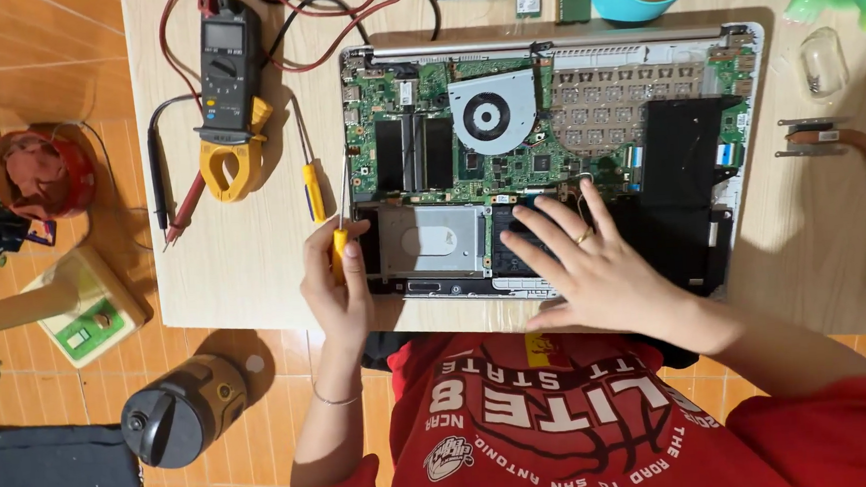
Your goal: Replacing internal components including the fan and heat sink of a laptop.
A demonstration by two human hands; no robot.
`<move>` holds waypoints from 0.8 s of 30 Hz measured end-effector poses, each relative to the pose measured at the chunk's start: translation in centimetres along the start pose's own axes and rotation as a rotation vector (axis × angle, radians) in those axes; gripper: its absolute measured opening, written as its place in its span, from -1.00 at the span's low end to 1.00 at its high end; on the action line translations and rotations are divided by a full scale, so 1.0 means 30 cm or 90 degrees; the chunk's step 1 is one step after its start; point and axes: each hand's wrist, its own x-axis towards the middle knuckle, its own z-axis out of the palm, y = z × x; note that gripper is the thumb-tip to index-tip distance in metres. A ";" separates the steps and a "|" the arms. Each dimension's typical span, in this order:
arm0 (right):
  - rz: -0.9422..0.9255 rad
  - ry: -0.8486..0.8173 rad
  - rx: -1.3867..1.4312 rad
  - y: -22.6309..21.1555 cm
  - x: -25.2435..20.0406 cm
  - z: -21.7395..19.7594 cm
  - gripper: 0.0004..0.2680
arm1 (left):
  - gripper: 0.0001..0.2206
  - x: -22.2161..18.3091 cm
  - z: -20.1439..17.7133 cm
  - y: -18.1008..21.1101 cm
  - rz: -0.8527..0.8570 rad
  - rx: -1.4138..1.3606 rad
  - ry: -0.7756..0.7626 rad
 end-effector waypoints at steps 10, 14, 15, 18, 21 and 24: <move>0.017 -0.021 -0.112 -0.025 -0.042 0.080 -0.35 | -0.70 -0.038 0.067 -0.063 -0.100 -0.178 0.080; 0.029 -0.007 -0.103 -0.036 -0.030 0.078 -0.38 | -0.72 -0.028 0.054 -0.067 -0.089 -0.186 0.037; 0.034 -0.002 -0.088 -0.039 -0.031 0.075 -0.40 | -0.72 -0.029 0.052 -0.066 -0.102 -0.200 0.025; 0.022 0.002 -0.074 -0.040 -0.024 0.108 -0.41 | -0.74 -0.006 0.025 -0.057 -0.051 -0.144 0.025; -0.031 -0.013 -0.105 -0.056 -0.001 0.131 -0.43 | -0.78 0.027 -0.024 -0.025 -0.029 0.005 -0.010; -0.083 -0.005 -0.131 -0.067 0.011 0.133 -0.46 | -0.78 0.095 -0.069 0.095 0.031 0.064 -0.106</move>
